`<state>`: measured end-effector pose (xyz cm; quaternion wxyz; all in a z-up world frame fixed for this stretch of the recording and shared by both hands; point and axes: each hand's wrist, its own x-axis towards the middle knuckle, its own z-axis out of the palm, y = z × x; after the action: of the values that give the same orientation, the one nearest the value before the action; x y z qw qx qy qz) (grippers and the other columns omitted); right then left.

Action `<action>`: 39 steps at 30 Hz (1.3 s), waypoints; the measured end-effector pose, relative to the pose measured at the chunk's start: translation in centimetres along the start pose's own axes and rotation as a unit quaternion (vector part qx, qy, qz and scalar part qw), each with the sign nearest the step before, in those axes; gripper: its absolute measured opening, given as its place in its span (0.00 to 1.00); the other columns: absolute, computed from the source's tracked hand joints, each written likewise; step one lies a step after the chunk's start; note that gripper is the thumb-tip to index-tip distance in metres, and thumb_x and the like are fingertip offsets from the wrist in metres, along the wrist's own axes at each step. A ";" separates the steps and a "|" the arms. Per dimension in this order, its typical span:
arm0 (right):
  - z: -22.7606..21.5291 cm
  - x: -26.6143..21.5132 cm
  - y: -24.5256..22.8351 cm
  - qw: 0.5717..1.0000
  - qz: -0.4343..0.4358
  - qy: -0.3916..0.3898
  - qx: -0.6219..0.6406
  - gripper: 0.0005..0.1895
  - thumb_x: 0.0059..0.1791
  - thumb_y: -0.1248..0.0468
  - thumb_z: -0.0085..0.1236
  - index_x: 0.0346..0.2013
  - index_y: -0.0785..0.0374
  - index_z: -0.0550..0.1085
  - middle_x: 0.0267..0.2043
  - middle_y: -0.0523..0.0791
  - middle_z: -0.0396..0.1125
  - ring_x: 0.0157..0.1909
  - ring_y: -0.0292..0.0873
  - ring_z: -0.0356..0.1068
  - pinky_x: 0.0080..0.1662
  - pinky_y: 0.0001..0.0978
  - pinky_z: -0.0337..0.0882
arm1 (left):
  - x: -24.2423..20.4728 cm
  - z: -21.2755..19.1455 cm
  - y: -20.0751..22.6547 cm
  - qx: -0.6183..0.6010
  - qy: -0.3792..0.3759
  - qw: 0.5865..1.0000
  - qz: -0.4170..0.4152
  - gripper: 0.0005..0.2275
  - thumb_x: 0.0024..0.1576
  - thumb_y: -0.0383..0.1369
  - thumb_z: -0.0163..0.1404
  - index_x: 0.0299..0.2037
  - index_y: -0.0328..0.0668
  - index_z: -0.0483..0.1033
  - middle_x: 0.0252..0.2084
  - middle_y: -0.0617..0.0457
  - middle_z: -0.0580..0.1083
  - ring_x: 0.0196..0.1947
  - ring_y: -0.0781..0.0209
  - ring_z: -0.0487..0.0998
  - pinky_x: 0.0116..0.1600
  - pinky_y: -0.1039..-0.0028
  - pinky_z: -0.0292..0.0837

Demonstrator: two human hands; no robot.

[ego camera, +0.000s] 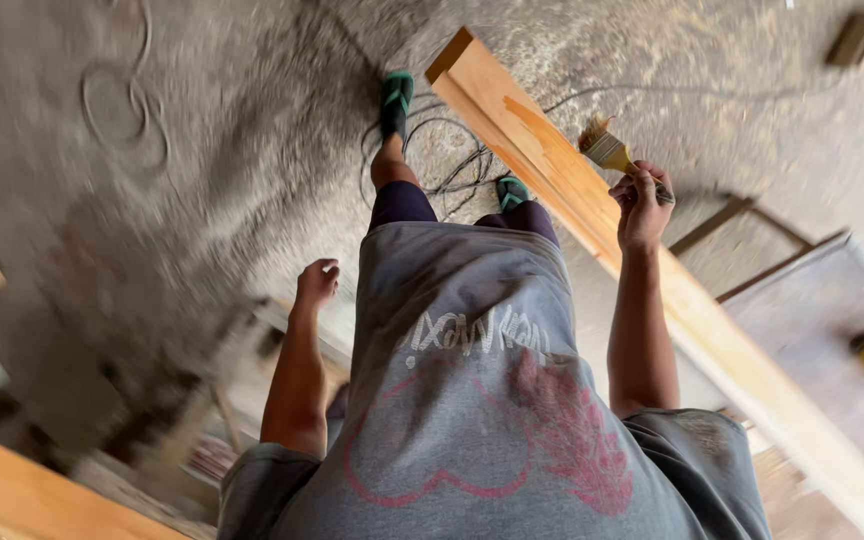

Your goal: The person applies wood stain to a long plank using a brush. They repeatedly dip the brush into a can of stain and spread it along the plank's surface, flipping the plank to coat both sides. The work occurs in a workshop with other planks and tools visible.

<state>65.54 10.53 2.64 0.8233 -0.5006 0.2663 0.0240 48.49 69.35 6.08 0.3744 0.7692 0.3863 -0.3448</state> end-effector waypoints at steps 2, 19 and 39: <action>-0.2 -1.0 -0.4 0.998 -0.019 0.061 -0.007 0.09 0.59 0.65 0.53 0.51 0.67 0.71 0.35 0.47 0.71 0.34 0.38 0.71 0.40 0.31 0.74 | 4.9 -2.5 2.7 0.051 -0.029 0.998 -0.016 0.15 0.62 0.33 0.51 0.58 0.39 0.76 0.28 0.48 0.76 0.23 0.62 0.75 0.33 0.65 0.73; 26.0 2.9 17.3 0.939 -0.084 0.250 -0.221 0.10 0.54 0.66 0.60 0.49 0.64 0.78 0.44 0.47 0.76 0.46 0.38 0.75 0.50 0.31 0.74 | 23.0 -26.5 31.8 0.228 -0.059 0.939 0.251 0.15 0.64 0.31 0.51 0.60 0.38 0.74 0.28 0.55 0.73 0.24 0.68 0.73 0.32 0.76 0.70; 29.2 3.9 19.5 0.852 -0.184 0.310 -0.380 0.09 0.53 0.70 0.60 0.49 0.65 0.76 0.44 0.51 0.75 0.43 0.47 0.76 0.46 0.36 0.75 | 24.1 -22.9 30.2 0.336 -0.147 0.888 0.278 0.16 0.61 0.31 0.56 0.59 0.41 0.76 0.31 0.54 0.74 0.28 0.67 0.71 0.36 0.72 0.70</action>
<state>75.05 43.76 -4.57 0.4328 -0.7960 0.3806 -0.1849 90.98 84.06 6.70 0.2267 0.8656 -0.0418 -0.4446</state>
